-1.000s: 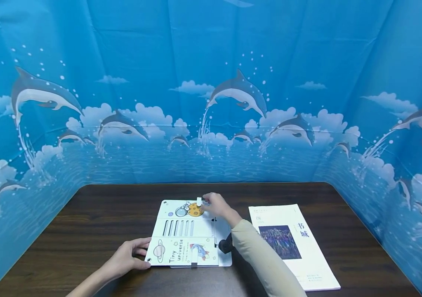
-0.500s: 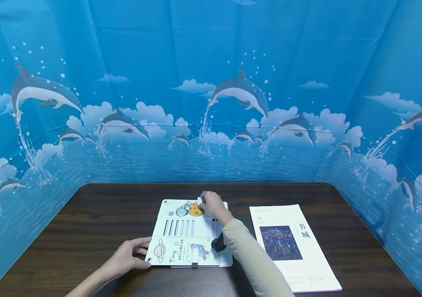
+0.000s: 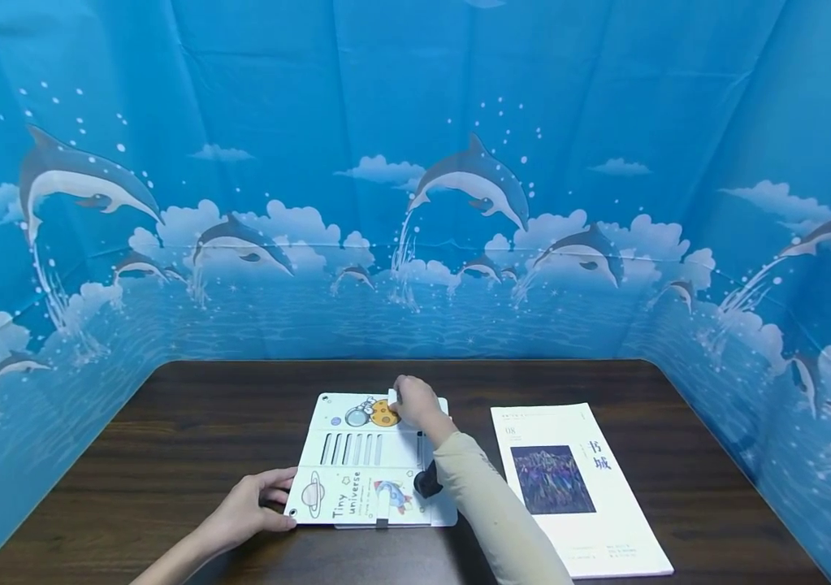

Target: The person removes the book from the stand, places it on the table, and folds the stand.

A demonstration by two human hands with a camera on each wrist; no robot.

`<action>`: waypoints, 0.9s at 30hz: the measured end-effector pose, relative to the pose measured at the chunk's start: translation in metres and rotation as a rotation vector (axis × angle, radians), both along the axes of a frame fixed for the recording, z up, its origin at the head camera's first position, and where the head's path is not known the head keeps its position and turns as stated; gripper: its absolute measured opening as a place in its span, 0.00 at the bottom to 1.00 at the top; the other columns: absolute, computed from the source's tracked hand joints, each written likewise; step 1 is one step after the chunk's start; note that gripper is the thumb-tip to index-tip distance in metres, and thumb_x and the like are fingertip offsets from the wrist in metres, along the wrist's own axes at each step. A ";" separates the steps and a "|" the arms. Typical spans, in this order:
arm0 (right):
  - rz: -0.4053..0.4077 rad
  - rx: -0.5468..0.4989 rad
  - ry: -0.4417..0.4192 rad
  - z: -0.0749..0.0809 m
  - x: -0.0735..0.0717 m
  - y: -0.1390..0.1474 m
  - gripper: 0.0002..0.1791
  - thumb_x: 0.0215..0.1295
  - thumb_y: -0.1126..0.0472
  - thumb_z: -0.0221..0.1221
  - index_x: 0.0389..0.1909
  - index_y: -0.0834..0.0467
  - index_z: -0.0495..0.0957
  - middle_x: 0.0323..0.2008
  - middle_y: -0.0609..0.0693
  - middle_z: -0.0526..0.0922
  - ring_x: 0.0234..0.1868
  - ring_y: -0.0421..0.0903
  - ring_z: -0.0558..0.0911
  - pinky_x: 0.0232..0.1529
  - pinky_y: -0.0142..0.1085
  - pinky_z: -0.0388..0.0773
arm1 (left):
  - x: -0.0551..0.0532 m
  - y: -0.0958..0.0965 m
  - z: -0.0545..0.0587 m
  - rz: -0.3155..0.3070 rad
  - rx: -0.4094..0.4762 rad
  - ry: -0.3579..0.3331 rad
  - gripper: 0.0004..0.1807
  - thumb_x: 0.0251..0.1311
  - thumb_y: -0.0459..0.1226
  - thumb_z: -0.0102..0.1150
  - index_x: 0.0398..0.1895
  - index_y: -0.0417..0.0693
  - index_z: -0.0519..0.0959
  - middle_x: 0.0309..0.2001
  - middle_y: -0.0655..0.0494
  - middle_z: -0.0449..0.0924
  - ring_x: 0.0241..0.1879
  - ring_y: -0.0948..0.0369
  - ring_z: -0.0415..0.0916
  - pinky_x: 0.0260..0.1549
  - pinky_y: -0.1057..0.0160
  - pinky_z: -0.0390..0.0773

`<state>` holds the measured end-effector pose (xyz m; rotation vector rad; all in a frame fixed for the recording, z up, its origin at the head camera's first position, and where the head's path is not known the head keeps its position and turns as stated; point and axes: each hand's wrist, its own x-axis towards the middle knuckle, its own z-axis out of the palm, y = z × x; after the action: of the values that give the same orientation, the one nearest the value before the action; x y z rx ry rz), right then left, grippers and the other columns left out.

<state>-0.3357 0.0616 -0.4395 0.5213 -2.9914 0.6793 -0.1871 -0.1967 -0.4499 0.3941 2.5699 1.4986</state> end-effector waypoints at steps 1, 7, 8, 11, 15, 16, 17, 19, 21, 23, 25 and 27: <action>-0.005 -0.005 -0.009 0.000 0.000 0.000 0.14 0.56 0.60 0.62 0.41 0.61 0.75 0.30 0.49 0.75 0.31 0.42 0.72 0.31 0.34 0.71 | 0.000 0.000 0.000 -0.002 -0.001 -0.001 0.39 0.32 0.27 0.72 0.53 0.23 0.67 0.42 0.43 0.78 0.35 0.57 0.75 0.29 0.69 0.75; 0.011 -0.057 -0.062 0.003 0.002 0.004 0.15 0.58 0.61 0.60 0.44 0.63 0.74 0.32 0.52 0.76 0.33 0.44 0.74 0.33 0.36 0.73 | -0.001 0.001 -0.001 0.004 -0.016 -0.010 0.39 0.32 0.28 0.72 0.53 0.23 0.67 0.42 0.44 0.78 0.35 0.58 0.75 0.30 0.69 0.74; 0.019 -0.069 -0.067 0.004 0.003 0.006 0.15 0.58 0.61 0.60 0.44 0.64 0.74 0.33 0.52 0.76 0.33 0.45 0.74 0.33 0.37 0.73 | -0.001 0.001 -0.001 0.004 -0.019 -0.013 0.39 0.32 0.28 0.72 0.53 0.23 0.67 0.42 0.44 0.78 0.35 0.58 0.75 0.30 0.70 0.74; 0.036 -0.115 -0.080 0.008 0.005 0.013 0.16 0.57 0.61 0.61 0.44 0.64 0.74 0.35 0.53 0.77 0.37 0.45 0.76 0.37 0.37 0.75 | -0.001 0.002 0.000 0.006 -0.019 -0.018 0.39 0.32 0.28 0.72 0.53 0.23 0.66 0.43 0.44 0.78 0.36 0.57 0.76 0.30 0.69 0.74; 0.082 -0.181 -0.057 0.017 0.012 0.027 0.18 0.55 0.63 0.62 0.44 0.67 0.74 0.35 0.55 0.78 0.38 0.49 0.77 0.39 0.39 0.75 | -0.002 0.001 0.000 0.003 -0.024 -0.022 0.39 0.33 0.28 0.72 0.54 0.24 0.67 0.43 0.44 0.78 0.36 0.57 0.75 0.30 0.69 0.74; 0.095 -0.190 -0.052 0.021 0.014 0.031 0.18 0.55 0.63 0.62 0.44 0.68 0.73 0.35 0.56 0.78 0.39 0.49 0.77 0.39 0.39 0.75 | -0.002 0.001 0.000 0.001 -0.025 -0.022 0.39 0.33 0.28 0.72 0.54 0.24 0.67 0.43 0.44 0.78 0.36 0.57 0.75 0.30 0.69 0.74; 0.109 -0.195 -0.046 0.024 0.017 0.036 0.18 0.55 0.63 0.62 0.45 0.68 0.73 0.36 0.56 0.78 0.39 0.49 0.77 0.40 0.39 0.76 | -0.002 0.000 0.001 -0.004 -0.026 -0.019 0.39 0.33 0.28 0.72 0.54 0.24 0.67 0.43 0.44 0.77 0.36 0.57 0.76 0.29 0.69 0.75; 0.127 -0.193 -0.036 0.032 0.023 0.046 0.19 0.55 0.62 0.62 0.46 0.67 0.73 0.37 0.56 0.79 0.39 0.49 0.77 0.40 0.38 0.76 | -0.002 0.000 0.001 -0.015 -0.028 -0.014 0.38 0.34 0.29 0.72 0.54 0.24 0.67 0.43 0.43 0.77 0.36 0.57 0.76 0.30 0.69 0.75; 0.141 -0.196 -0.031 0.039 0.030 0.056 0.19 0.55 0.62 0.62 0.46 0.66 0.73 0.38 0.56 0.79 0.40 0.49 0.77 0.40 0.37 0.76 | -0.003 -0.001 0.002 -0.025 -0.031 -0.004 0.38 0.34 0.29 0.72 0.54 0.24 0.67 0.43 0.43 0.77 0.36 0.56 0.76 0.30 0.69 0.75; 0.154 -0.206 -0.030 0.047 0.037 0.067 0.20 0.55 0.62 0.62 0.47 0.65 0.72 0.38 0.55 0.79 0.40 0.49 0.77 0.40 0.37 0.76 | -0.003 -0.001 0.002 -0.028 -0.035 0.001 0.38 0.34 0.29 0.71 0.53 0.24 0.67 0.43 0.43 0.77 0.36 0.56 0.76 0.30 0.69 0.75; 0.170 -0.212 -0.018 0.054 0.043 0.079 0.20 0.55 0.62 0.62 0.48 0.65 0.72 0.38 0.55 0.79 0.40 0.50 0.78 0.39 0.38 0.77 | -0.004 -0.002 0.003 -0.026 -0.043 0.005 0.38 0.34 0.29 0.71 0.53 0.24 0.67 0.42 0.43 0.77 0.36 0.56 0.76 0.29 0.69 0.75; 0.186 -0.208 -0.012 0.058 0.050 0.091 0.20 0.55 0.61 0.62 0.48 0.65 0.72 0.38 0.55 0.78 0.40 0.50 0.78 0.39 0.39 0.77 | -0.004 -0.003 0.004 -0.026 -0.054 0.011 0.37 0.34 0.29 0.72 0.53 0.24 0.68 0.42 0.43 0.77 0.36 0.56 0.76 0.29 0.69 0.75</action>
<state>-0.2859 0.1523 -0.3811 0.7888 -2.8590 0.9959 -0.1906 -0.1997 -0.4462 0.4288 2.5976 1.4186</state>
